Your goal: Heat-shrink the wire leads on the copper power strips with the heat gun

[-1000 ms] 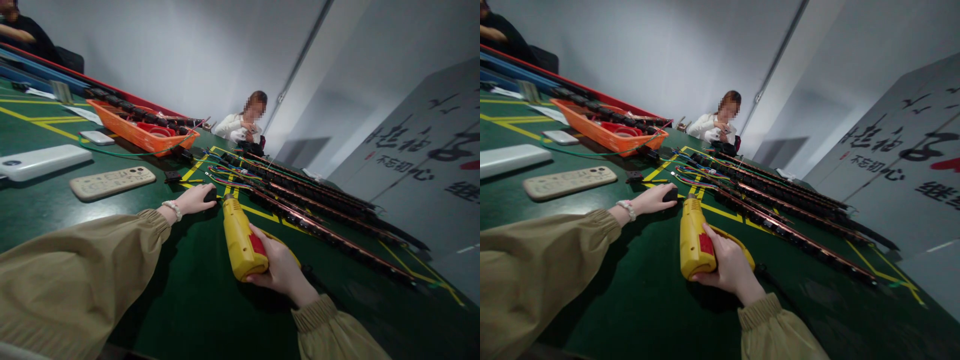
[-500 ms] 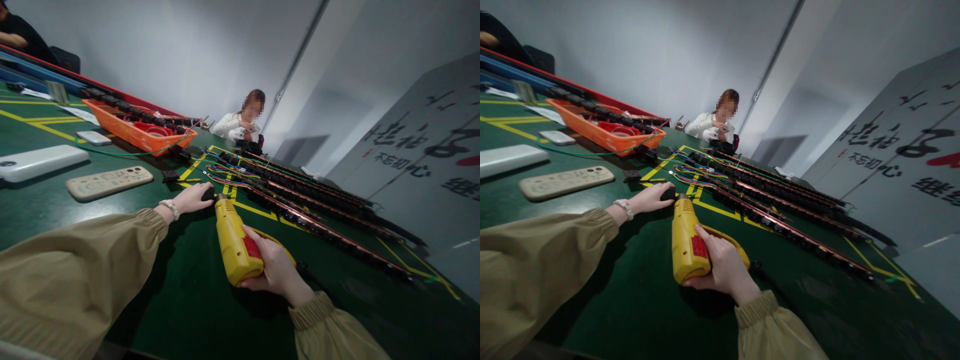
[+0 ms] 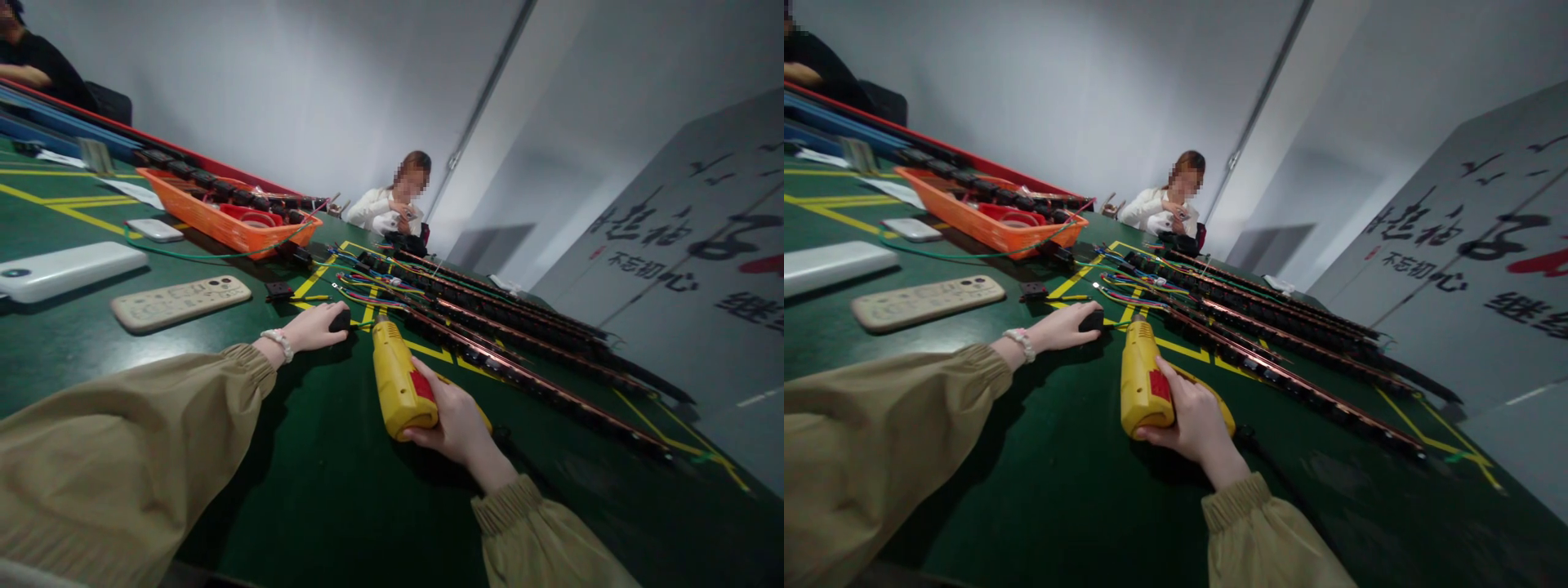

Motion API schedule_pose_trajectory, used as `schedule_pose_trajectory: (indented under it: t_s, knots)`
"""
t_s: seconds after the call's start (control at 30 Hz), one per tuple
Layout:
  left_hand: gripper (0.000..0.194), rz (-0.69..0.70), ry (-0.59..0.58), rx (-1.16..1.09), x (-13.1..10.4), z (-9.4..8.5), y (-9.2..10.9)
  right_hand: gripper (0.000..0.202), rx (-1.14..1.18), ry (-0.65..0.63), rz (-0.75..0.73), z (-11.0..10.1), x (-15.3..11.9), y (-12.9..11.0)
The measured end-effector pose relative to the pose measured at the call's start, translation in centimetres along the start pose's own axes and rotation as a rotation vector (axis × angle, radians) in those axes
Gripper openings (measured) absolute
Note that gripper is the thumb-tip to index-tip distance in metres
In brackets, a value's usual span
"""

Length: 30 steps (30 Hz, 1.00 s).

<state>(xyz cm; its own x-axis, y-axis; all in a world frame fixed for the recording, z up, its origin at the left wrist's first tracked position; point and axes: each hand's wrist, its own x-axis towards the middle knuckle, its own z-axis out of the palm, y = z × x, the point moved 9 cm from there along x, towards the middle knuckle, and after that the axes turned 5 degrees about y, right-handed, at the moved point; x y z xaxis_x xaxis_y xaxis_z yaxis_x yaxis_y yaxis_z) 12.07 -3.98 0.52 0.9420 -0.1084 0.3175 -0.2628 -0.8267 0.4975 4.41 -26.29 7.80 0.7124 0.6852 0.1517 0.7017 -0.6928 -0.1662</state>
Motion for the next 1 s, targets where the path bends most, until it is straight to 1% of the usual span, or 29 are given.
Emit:
schedule_pose_trajectory:
  t_s: [0.07, 0.13, 0.23, 0.33, 0.43, 0.5, 0.6, 0.67, 0.73, 0.8, 0.9, 1.0]
  knots:
    - [0.050, 0.002, -0.007, 0.019, 0.0, -0.1, 0.1, 0.095, -0.025, 0.009, 0.000, -0.1, -0.1, 0.2]
    - [0.050, 0.025, 0.014, 0.060, 0.0, -0.3, 0.4, 0.096, -0.039, 0.016, -0.006, -0.1, -0.1, 0.3]
    - [0.049, 0.012, 0.110, 0.181, 0.1, -1.1, 0.2, 0.096, -0.047, 0.021, -0.006, -0.1, -0.1, 0.3]
    - [0.045, -0.113, 0.199, 0.262, 0.0, -2.2, -1.4, 0.097, -0.053, 0.011, 0.006, -0.1, -0.1, 0.3]
    - [0.041, -0.221, 0.239, 0.201, -0.3, -3.1, -3.0, 0.098, -0.062, 0.001, 0.029, -0.1, -0.2, 0.3]
    - [0.037, -0.191, 0.297, 0.155, -0.4, -4.1, -3.1, 0.098, -0.059, -0.006, 0.040, -0.1, -0.2, 0.3]
    - [0.029, -0.063, 0.473, 0.163, -0.7, -6.4, -2.2, 0.097, -0.048, -0.015, 0.043, -0.1, -0.3, 0.2]
    - [0.028, -0.036, 0.575, 0.175, -1.0, -7.7, -2.4, 0.096, -0.046, -0.021, 0.042, 0.0, -0.3, 0.2]
    - [0.028, -0.059, 0.619, 0.172, -1.0, -8.4, -3.4, 0.096, -0.043, -0.021, 0.040, 0.0, -0.2, 0.1]
    - [0.028, -0.099, 0.631, 0.159, -1.0, -8.7, -5.0, 0.097, -0.032, -0.017, 0.040, 0.0, -0.2, 0.1]
    - [0.028, -0.193, 0.657, 0.128, -1.2, -9.1, -7.7, 0.097, -0.019, -0.019, 0.044, 0.1, -0.1, 0.2]
    - [0.027, -0.282, 0.669, 0.103, -1.6, -9.3, -9.7, 0.098, -0.011, -0.020, 0.044, 0.1, -0.2, 0.2]
